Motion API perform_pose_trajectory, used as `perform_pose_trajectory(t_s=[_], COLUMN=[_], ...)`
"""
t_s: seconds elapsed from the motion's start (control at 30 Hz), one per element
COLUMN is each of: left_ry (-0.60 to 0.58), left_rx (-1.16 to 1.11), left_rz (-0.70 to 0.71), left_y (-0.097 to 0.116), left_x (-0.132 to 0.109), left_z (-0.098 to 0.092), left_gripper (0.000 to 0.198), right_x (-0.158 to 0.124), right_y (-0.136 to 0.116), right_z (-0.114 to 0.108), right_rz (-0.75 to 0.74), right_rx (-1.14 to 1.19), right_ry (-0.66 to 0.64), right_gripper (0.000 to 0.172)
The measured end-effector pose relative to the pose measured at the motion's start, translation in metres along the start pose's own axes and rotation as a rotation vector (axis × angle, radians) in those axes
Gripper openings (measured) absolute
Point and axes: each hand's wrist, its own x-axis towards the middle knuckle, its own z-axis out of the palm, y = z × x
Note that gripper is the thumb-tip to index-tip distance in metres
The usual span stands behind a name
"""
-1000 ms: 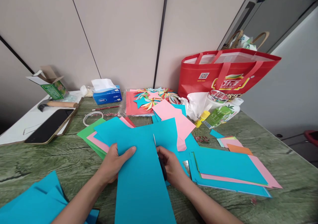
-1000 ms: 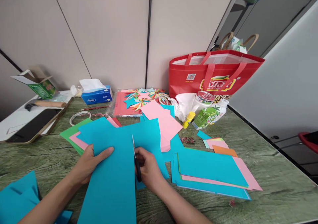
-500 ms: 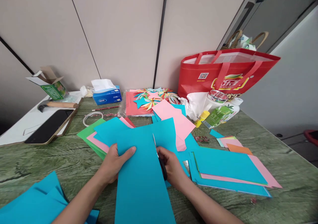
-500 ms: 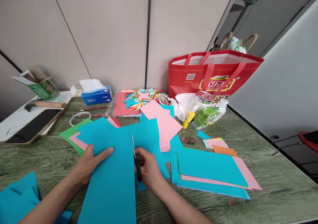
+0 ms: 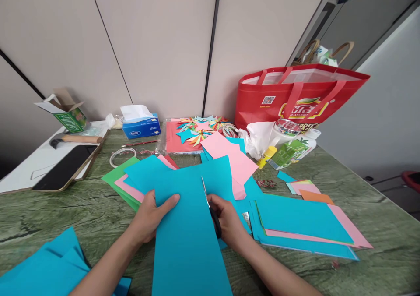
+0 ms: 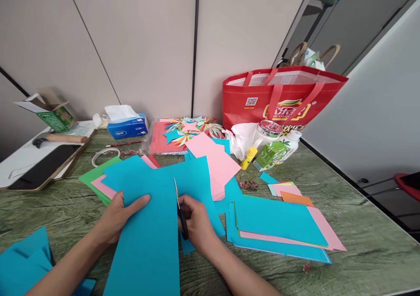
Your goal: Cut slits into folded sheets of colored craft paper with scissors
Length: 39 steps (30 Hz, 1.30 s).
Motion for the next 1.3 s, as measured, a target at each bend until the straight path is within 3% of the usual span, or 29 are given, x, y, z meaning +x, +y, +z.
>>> perform_pose_trajectory(t_s=[0.37, 0.8, 1.3], left_ry=[-0.017, 0.000, -0.040], left_rx=[0.025, 0.122, 0.079], left_rz=[0.030, 0.096, 0.138], left_y=[0.000, -0.007, -0.002], left_x=[0.002, 0.003, 0.003], left_z=[-0.001, 0.000, -0.002], left_gripper=[0.043, 0.046, 0.044], right_x=[0.002, 0.007, 0.018], right_y=[0.002, 0.004, 0.006], right_z=[-0.001, -0.002, -0.009], right_rz=[0.002, -0.058, -0.050], right_rx=[-0.093, -0.025, -0.077], right_ry=[0.032, 0.009, -0.082], right_gripper=[0.013, 0.017, 0.021])
